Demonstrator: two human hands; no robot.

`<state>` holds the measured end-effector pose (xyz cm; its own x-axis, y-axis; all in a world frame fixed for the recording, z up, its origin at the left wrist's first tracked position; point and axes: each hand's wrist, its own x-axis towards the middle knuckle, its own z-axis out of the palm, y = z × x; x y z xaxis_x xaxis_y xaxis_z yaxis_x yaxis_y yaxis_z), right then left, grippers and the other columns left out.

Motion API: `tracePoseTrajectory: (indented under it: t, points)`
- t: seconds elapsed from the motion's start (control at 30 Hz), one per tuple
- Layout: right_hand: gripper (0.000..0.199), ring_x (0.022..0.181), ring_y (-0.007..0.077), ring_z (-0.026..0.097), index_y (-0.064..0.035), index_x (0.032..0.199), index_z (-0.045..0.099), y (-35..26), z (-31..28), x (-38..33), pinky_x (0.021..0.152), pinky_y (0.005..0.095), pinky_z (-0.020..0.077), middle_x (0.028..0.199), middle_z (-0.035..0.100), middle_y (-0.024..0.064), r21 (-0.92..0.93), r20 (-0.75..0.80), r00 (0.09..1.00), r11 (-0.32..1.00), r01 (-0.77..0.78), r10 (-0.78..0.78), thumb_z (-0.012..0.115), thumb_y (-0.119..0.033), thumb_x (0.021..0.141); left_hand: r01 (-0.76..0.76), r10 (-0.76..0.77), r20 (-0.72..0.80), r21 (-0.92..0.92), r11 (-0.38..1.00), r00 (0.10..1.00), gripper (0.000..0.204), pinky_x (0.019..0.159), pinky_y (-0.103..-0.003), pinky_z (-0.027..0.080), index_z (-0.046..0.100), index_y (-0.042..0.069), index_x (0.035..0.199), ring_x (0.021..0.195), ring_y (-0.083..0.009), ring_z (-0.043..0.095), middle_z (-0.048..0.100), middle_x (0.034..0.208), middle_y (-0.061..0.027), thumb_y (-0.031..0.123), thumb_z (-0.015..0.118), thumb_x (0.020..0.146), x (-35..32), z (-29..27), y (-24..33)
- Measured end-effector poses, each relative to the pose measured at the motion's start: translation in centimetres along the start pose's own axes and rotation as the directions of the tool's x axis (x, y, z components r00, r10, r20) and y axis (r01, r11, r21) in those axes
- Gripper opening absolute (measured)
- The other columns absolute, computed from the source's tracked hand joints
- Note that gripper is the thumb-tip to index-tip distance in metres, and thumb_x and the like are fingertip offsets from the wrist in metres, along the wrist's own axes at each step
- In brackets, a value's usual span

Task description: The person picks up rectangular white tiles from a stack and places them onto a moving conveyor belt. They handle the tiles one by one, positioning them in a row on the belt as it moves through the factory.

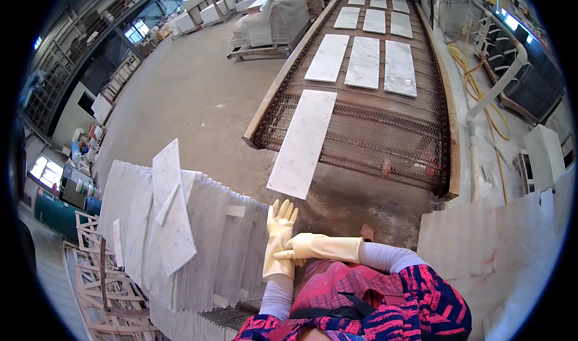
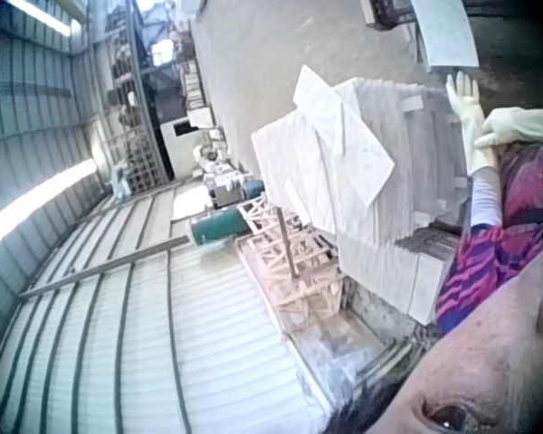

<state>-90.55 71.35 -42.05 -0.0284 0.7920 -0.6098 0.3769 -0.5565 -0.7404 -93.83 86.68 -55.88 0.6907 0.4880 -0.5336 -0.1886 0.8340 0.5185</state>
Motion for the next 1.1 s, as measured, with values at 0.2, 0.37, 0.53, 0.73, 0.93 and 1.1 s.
tracePoseTrajectory:
  t: [0.2,0.37,0.53,0.73,0.93,1.1]
  points:
    - [0.069,0.085,0.0255,0.073,-0.0021,0.103,0.072,-3.0,3.9,1.1,0.083,0.0377,0.0556,0.086,0.076,0.012,0.165,0.206,0.956,0.97,0.178,-0.211,0.047,-0.066,0.1,-0.04,0.041,0.008,-0.105,0.994,0.999,0.052,0.113,-0.055,0.044,0.043,0.013,0.15,0.135,-0.0382,0.051,0.052,0.147,-0.0235,0.045,0.042,0.108,-3.9,-3.9,2.9]
    - [0.065,0.082,0.0242,0.073,-0.0023,0.102,0.072,-4.8,7.9,2.1,0.081,0.036,0.0564,0.084,0.076,0.0112,0.197,0.366,0.867,0.939,0.283,-0.338,0.047,-0.062,0.101,-0.086,0.091,0.03,-0.141,0.986,0.995,0.052,0.113,-0.061,0.041,0.047,0.016,0.147,0.139,-0.04,0.046,0.048,0.152,-0.0215,0.048,0.043,0.107,-9.5,-5.4,4.8]
    - [0.061,0.08,0.0228,0.073,-0.0026,0.101,0.072,-6.8,12.3,3.0,0.079,0.0342,0.0572,0.083,0.077,0.0103,0.184,0.43,0.823,0.928,0.324,-0.373,0.047,-0.058,0.103,-0.09,0.093,0.128,-0.025,0.996,0.987,0.05,0.113,-0.065,0.039,0.056,0.015,0.138,0.139,-0.043,0.046,0.052,0.149,-0.0217,0.05,0.045,0.106,-13.8,-8.4,6.1]
    - [0.056,0.077,0.0211,0.074,-0.0029,0.1,0.072,-8.7,16.0,3.5,0.077,0.0321,0.0582,0.081,0.077,0.0092,0.17,0.326,0.866,0.924,0.342,-0.38,0.048,-0.054,0.104,-0.035,0.056,0.129,-0.157,0.987,0.99,0.053,0.111,-0.061,0.044,0.063,0.004,0.127,0.129,-0.0446,0.056,0.06,0.136,-0.0273,0.049,0.047,0.105,-14.9,-17.0,6.3]
    - [0.056,0.084,0.0207,0.075,-0.0004,0.104,0.072,-8.5,16.8,3.7,0.081,0.0309,0.0593,0.091,0.078,0.0127,0.31,0.06,0.978,0.935,0.171,-0.199,0.047,-0.051,0.105,-0.097,0.069,-0.104,-0.299,0.949,0.992,0.056,0.106,-0.059,0.05,0.059,-0.002,0.121,0.125,-0.0461,0.057,0.061,0.131,-0.0298,0.05,0.046,0.105,-18.4,-27.3,3.8]
    - [0.054,0.092,0.0237,0.074,-0.0014,0.12,0.071,-2.9,16.5,2.2,0.087,0.0335,0.0588,0.102,0.077,0.0162,0.487,-0.103,0.988,0.86,0.154,-0.118,0.045,-0.047,0.106,-0.154,0.02,-0.338,-0.372,0.915,0.941,0.061,0.108,-0.06,0.047,0.052,0.0,0.132,0.136,-0.0454,0.049,0.049,0.148,-0.0274,0.053,0.04,0.105,-24.3,-37.7,0.0]
